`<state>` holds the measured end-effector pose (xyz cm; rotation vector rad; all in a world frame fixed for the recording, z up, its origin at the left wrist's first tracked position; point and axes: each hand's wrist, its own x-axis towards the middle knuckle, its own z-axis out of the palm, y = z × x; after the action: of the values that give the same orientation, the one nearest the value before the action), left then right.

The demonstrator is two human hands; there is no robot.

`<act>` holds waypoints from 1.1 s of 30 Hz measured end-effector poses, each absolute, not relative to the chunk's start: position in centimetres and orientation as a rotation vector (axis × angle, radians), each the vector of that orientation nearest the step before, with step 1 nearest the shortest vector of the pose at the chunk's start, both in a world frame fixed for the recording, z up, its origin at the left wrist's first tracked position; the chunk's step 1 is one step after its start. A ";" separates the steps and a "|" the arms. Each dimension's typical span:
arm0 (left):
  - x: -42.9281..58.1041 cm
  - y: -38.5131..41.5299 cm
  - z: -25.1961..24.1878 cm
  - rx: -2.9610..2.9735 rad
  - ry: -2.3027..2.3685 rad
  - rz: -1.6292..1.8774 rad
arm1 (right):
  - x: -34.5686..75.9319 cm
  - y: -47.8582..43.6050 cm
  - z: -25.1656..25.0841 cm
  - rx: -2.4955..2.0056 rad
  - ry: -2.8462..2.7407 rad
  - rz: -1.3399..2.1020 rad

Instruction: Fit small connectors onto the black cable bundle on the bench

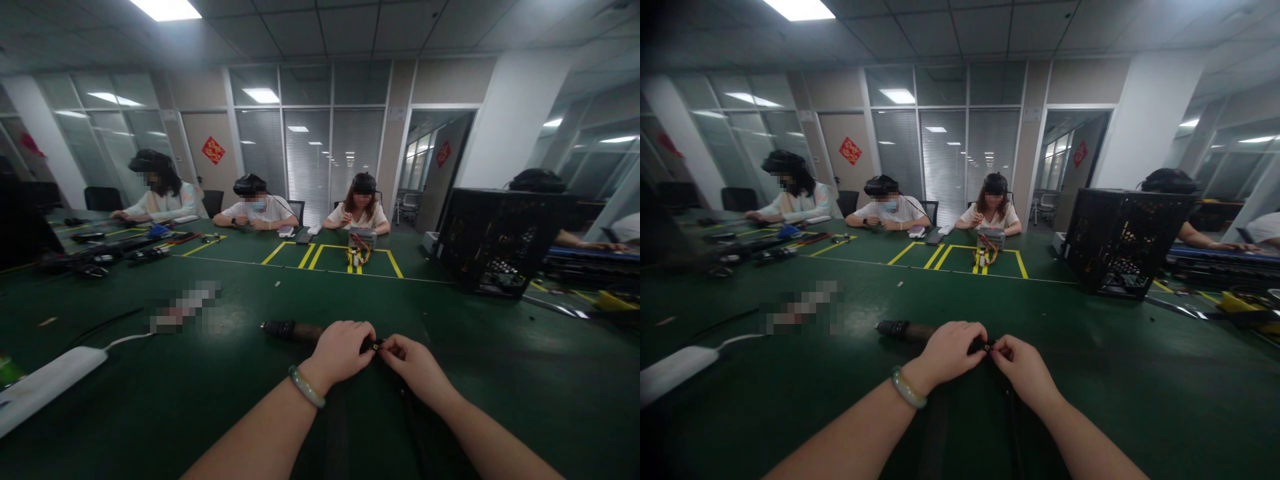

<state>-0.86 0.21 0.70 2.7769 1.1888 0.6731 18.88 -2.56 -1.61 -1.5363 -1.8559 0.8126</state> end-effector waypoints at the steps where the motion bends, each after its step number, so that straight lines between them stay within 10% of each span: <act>1: -0.9 0.2 0.7 2.771 1.202 0.673 | 18.9 -2.6 -1.6 -1.537 -1.857 0.818; 33: -1.0 0.2 0.7 2.792 1.176 0.687 | 19.2 -2.3 -2.2 -1.531 -1.860 0.844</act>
<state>-0.99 0.25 0.67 2.7916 1.1759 0.6868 19.19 -2.33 -2.16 -1.5309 -1.8598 0.8441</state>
